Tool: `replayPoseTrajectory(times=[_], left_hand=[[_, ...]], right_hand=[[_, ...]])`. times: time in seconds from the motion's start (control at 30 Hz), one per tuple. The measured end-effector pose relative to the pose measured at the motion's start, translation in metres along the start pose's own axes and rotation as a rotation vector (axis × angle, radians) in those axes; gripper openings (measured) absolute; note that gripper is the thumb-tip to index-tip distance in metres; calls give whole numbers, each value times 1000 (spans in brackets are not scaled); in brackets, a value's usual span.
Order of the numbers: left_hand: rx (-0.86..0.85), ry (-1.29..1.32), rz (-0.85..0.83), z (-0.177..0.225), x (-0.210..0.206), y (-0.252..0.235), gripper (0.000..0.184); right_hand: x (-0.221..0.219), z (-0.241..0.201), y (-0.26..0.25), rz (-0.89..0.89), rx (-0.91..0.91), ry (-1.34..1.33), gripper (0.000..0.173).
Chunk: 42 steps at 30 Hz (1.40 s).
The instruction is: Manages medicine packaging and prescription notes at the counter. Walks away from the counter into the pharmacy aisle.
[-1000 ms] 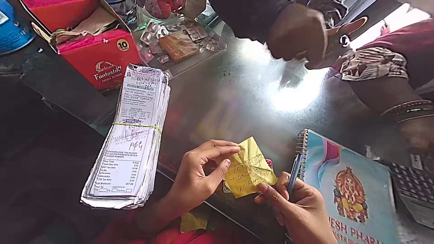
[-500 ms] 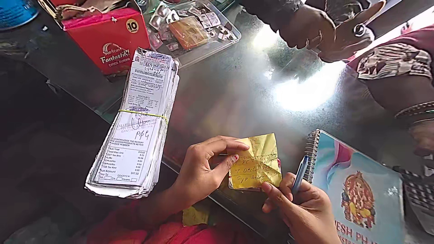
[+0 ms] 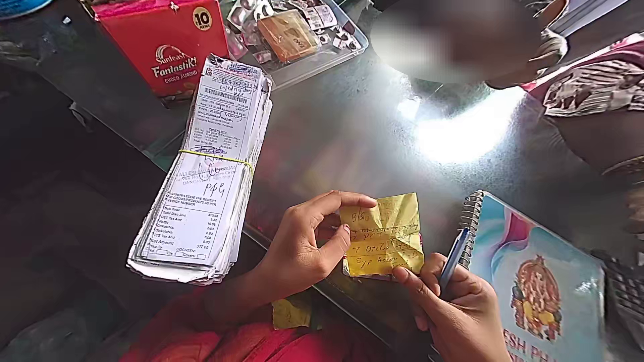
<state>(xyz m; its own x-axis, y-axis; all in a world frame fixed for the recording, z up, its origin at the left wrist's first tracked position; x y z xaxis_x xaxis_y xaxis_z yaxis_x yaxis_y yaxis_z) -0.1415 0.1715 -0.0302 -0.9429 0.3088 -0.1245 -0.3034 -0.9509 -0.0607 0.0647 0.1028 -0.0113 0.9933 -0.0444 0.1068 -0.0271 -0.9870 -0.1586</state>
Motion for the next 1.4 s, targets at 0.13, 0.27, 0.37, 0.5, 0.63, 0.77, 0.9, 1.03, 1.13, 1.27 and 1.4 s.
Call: replayPoseTrajectory(times=[0.13, 0.27, 0.37, 0.5, 0.63, 0.77, 0.9, 1.03, 1.13, 1.27, 1.4], left_hand=[[-2, -2, 7, 1, 0, 0, 35], [-15, -3, 10, 2, 0, 0, 35], [-16, 6, 13, 1, 0, 0, 34], [-38, -11, 19, 1, 0, 0, 30], [-64, -10, 11, -1, 0, 0, 30], [-93, 6, 20, -3, -1, -2, 29], [-122, 35, 19, -3, -2, -1, 28], [-111, 51, 18, -4, -2, 1, 29], [-131, 63, 4, -3, -1, 1, 31], [-172, 80, -34, -3, 0, 0, 31], [-181, 68, -36, -3, -1, 0, 34]], right_hand=[[0, 0, 0, -5, 4, -6, 23], [0, 1, 0, -15, 18, -12, 23], [0, 1, 0, -20, 19, -4, 23], [0, 1, 0, -19, 29, 5, 23], [0, 1, 1, -16, 42, 2, 23], [0, 1, 1, -14, 51, -3, 24], [-2, -1, 2, 4, 74, 12, 25], [-2, 1, 4, -11, 153, 57, 24], [-2, 1, 4, -19, 197, 89, 23], [-3, -2, 5, -29, 214, 139, 22], [-3, -3, 6, -19, 225, 164, 22]])
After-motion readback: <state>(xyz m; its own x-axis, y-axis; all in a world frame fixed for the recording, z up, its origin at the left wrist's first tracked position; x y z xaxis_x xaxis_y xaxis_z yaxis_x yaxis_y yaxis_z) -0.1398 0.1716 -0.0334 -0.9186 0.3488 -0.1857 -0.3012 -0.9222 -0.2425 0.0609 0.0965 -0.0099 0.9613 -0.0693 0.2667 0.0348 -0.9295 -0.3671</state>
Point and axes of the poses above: each hand's wrist, its own y-axis away from the middle knuckle, its own x-axis out of the back of the hand, z = x × y, the point moved 2 cm from there along -y, towards the middle knuckle, and after that the axes turned 10 degrees about x, right-handed, at the moved point
